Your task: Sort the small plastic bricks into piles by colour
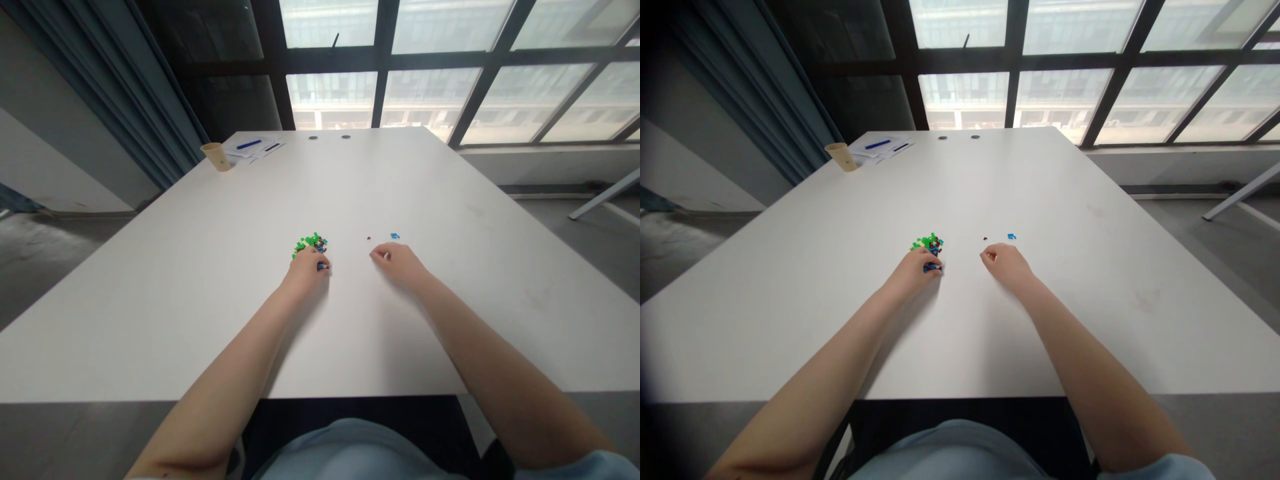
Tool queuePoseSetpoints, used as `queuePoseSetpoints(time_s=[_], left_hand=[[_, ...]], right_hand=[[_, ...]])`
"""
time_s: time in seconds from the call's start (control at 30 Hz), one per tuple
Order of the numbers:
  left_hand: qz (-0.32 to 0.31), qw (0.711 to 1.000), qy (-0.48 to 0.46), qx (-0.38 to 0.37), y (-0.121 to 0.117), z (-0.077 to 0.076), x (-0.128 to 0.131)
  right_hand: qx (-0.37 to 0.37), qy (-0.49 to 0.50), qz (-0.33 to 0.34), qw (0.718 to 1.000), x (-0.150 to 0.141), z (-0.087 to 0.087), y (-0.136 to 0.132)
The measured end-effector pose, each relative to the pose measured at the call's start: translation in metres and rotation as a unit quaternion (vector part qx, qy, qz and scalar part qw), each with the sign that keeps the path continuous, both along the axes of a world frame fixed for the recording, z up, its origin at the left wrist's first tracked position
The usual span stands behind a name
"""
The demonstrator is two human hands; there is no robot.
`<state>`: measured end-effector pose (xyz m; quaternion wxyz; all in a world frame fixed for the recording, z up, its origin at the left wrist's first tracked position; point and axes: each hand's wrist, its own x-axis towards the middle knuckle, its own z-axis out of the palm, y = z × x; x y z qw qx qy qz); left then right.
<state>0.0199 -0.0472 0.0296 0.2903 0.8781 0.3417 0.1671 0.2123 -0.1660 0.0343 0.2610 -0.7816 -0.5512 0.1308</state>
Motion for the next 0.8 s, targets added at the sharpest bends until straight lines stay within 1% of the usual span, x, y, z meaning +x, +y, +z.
queuePoseSetpoints(time_s=[0.07,0.17,0.3,0.43,0.6,0.7,0.8], left_hand=[[-0.007,0.999,0.039,0.007,-0.002,0.0,0.0],[-0.004,0.997,0.067,0.025,-0.005,0.0,0.0],[-0.012,0.995,0.08,0.05,-0.007,-0.001,0.001],[-0.021,0.992,0.097,0.083,-0.01,-0.007,0.003],[-0.05,0.988,0.098,0.105,-0.013,-0.013,0.006],[-0.072,0.99,0.077,0.099,-0.016,-0.013,0.007],[-0.08,0.994,0.053,0.058,-0.02,-0.01,0.009]], right_hand=[[-0.008,0.014,0.011,1.0,-0.008,0.0,-0.005],[-0.014,0.028,0.022,0.999,-0.013,-0.004,-0.005],[-0.01,0.025,0.03,0.999,-0.01,-0.008,-0.003],[-0.009,0.02,0.039,0.999,-0.007,-0.011,-0.003],[0.001,0.02,0.038,0.999,-0.008,-0.011,-0.004],[0.014,0.022,0.04,0.999,-0.009,-0.009,-0.004],[0.019,0.023,0.04,0.999,-0.01,-0.008,-0.003]])
